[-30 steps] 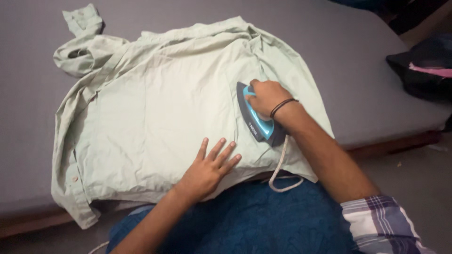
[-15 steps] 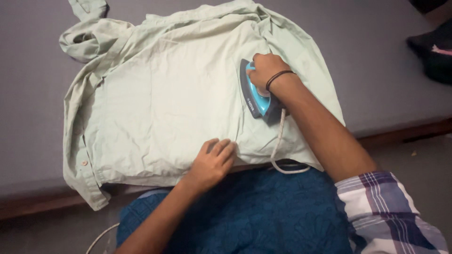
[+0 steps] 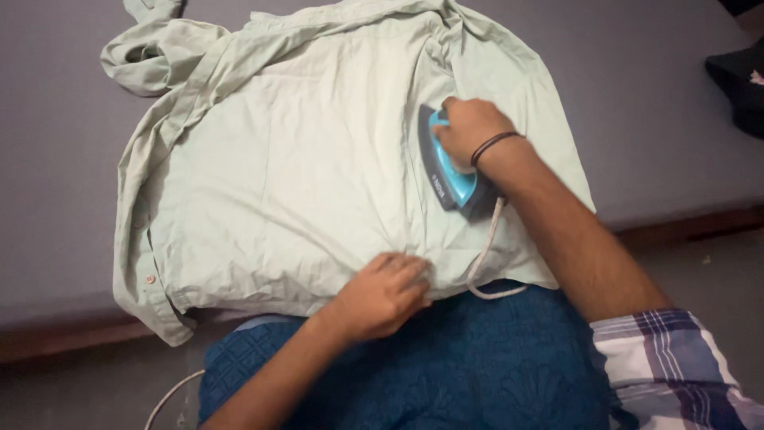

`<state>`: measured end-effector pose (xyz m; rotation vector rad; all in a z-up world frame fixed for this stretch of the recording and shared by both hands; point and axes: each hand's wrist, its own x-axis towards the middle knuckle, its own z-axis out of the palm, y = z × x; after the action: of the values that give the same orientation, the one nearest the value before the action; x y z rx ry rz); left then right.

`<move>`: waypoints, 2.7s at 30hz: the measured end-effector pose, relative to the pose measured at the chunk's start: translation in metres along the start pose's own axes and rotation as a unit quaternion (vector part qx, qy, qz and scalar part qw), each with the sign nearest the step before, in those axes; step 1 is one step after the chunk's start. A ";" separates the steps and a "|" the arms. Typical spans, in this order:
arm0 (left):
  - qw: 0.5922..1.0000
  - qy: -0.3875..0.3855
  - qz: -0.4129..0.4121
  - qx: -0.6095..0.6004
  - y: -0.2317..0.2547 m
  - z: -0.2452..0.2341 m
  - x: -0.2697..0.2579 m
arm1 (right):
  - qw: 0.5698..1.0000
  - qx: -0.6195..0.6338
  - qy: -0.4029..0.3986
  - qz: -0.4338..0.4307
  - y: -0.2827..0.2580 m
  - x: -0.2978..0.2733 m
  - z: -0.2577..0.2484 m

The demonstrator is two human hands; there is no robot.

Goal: The person irons a light green shirt laid out on their lap while sitting on the floor. They use a blue electric iron to smooth the fabric, moving it back and forth across the shirt's surface.

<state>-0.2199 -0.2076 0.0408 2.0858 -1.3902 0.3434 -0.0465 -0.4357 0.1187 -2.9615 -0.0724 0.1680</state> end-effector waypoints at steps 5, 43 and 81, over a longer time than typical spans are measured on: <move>0.992 0.069 -0.109 0.010 -0.028 -0.002 0.039 | 0.998 -0.018 0.015 0.063 0.042 0.019 -0.008; 0.970 -0.049 -0.235 0.031 -0.162 0.012 0.075 | 0.992 0.011 0.038 -0.118 0.006 0.029 -0.073; 0.828 0.005 -0.518 0.214 -0.240 -0.113 -0.074 | 0.998 0.006 -0.017 -0.064 -0.001 0.007 -0.005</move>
<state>-0.0217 -0.0191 0.0105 2.8326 0.0058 0.1938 -0.0388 -0.4355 0.1228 -2.9297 -0.2624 0.2014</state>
